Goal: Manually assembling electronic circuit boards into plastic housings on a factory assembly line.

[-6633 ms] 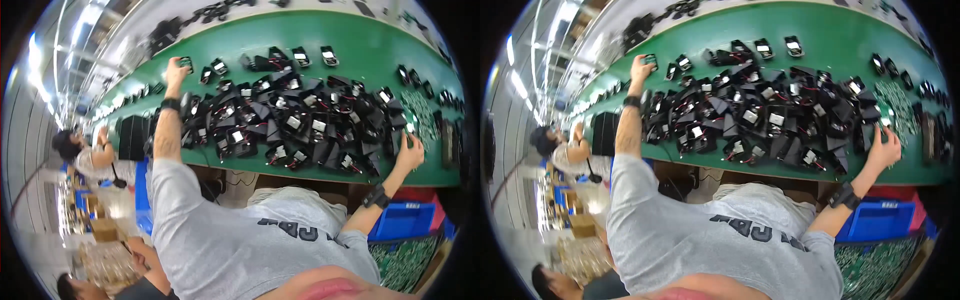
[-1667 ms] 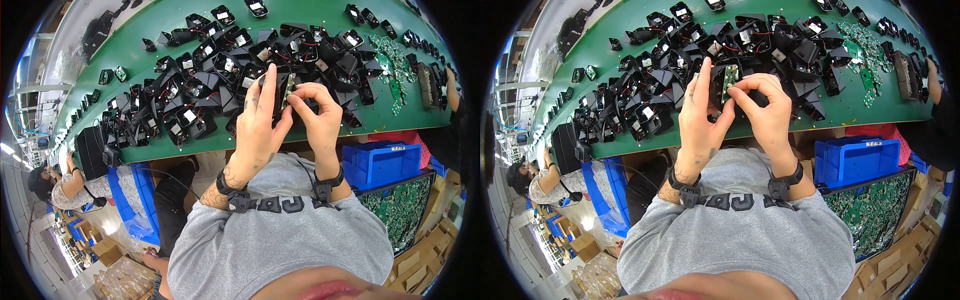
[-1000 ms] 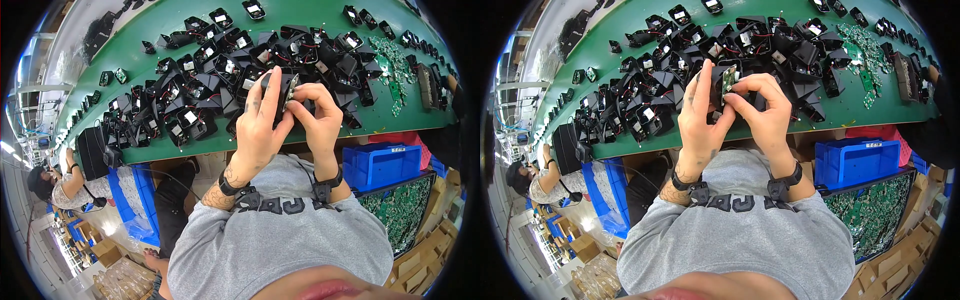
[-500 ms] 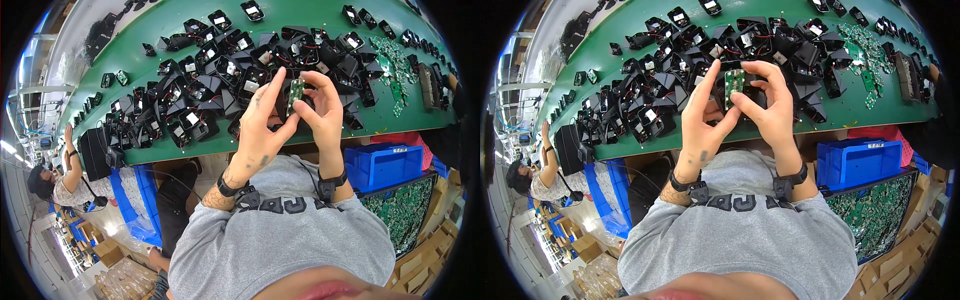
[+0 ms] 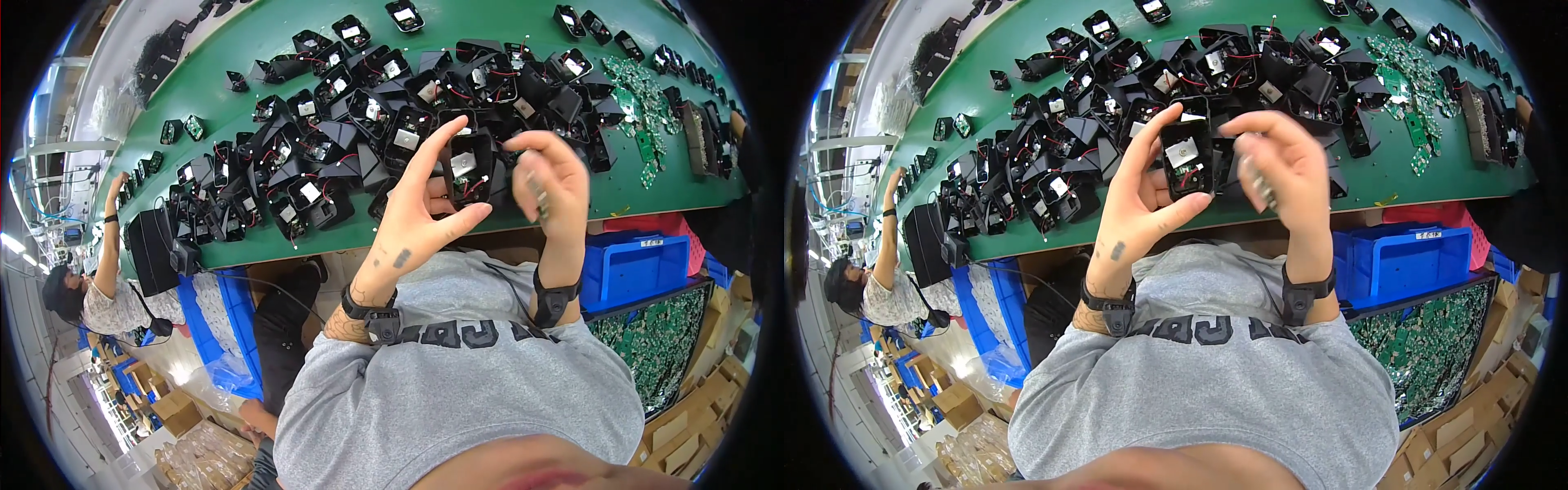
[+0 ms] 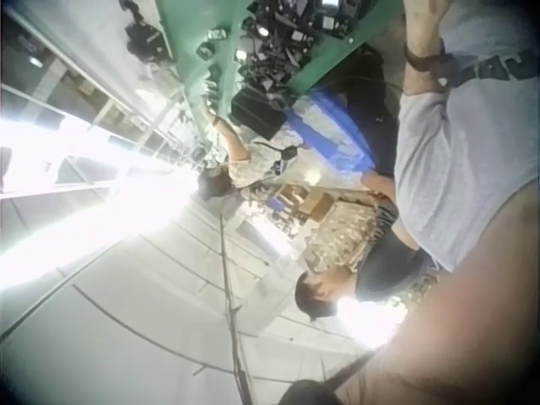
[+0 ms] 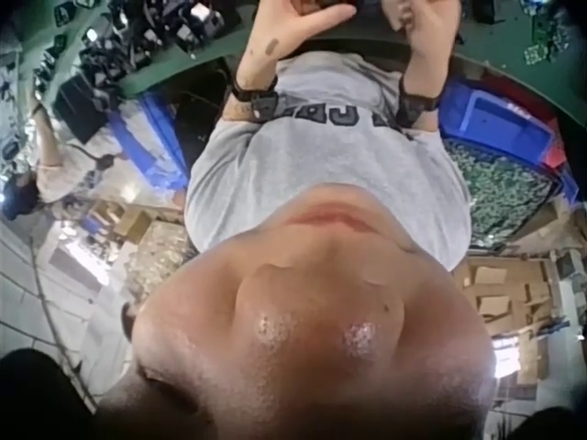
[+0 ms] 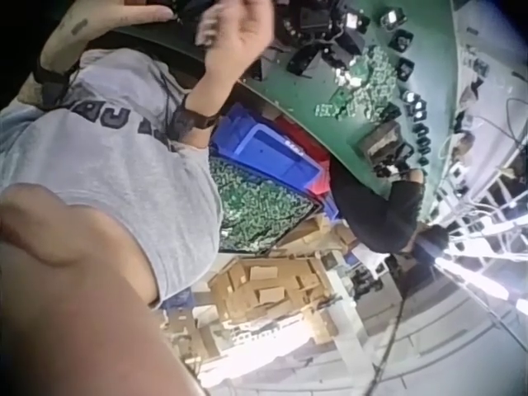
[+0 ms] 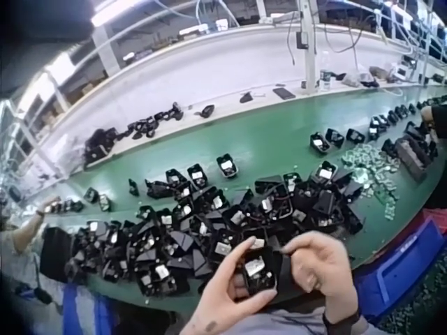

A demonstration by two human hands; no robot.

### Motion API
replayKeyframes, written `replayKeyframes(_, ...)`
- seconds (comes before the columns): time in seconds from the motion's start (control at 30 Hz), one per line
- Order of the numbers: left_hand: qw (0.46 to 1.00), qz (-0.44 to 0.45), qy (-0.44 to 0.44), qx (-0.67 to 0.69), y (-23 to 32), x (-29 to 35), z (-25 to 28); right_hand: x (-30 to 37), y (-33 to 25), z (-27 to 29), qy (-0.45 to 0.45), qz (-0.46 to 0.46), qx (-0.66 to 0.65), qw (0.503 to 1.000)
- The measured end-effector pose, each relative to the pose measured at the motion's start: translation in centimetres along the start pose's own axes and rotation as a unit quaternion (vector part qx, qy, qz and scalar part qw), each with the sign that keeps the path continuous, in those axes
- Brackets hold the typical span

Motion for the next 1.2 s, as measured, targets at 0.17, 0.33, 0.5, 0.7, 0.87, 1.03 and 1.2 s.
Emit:
replayKeyframes(0.17,0.999,0.007,0.005,-0.045,0.7,-0.2,0.1,-0.1,1.3,-2.4,-0.048,-0.072,0.067,0.994)
replayKeyframes(0.33,1.0,0.001,0.016,0.024,0.4,-0.2,0.5,0.5,-0.4,-0.4,0.049,0.021,0.126,0.991)
replayKeyframes(0.5,0.998,-0.024,0.06,0.026,-0.3,0.0,1.6,-0.1,0.9,0.6,0.062,-0.02,0.059,0.996)
replayKeyframes(0.7,0.996,-0.039,0.076,-0.01,0.3,0.0,1.9,0.4,2.1,3.8,0.115,-0.062,0.013,0.991)
replayKeyframes(0.87,0.995,-0.05,0.083,-0.024,0.7,0.3,1.7,-0.1,1.6,2.5,0.003,-0.009,-0.039,0.999)
replayKeyframes(1.03,0.996,-0.033,0.083,0.027,0.4,0.1,1.6,-0.6,2.4,2.6,0.074,0.008,-0.122,0.99)
replayKeyframes(1.2,0.998,-0.024,0.065,0.0,0.1,0.1,1.0,-0.4,4.3,1.6,0.014,-0.001,-0.385,0.923)
Point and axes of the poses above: each hand's wrist, its own x-axis away from the middle knuckle, its own z-axis out of the back of the hand, y = z × x, the point moved 9 cm from there along -x, towards the middle knuckle, and after that the axes turned 13 degrees about -y, right-handed, at the moved point
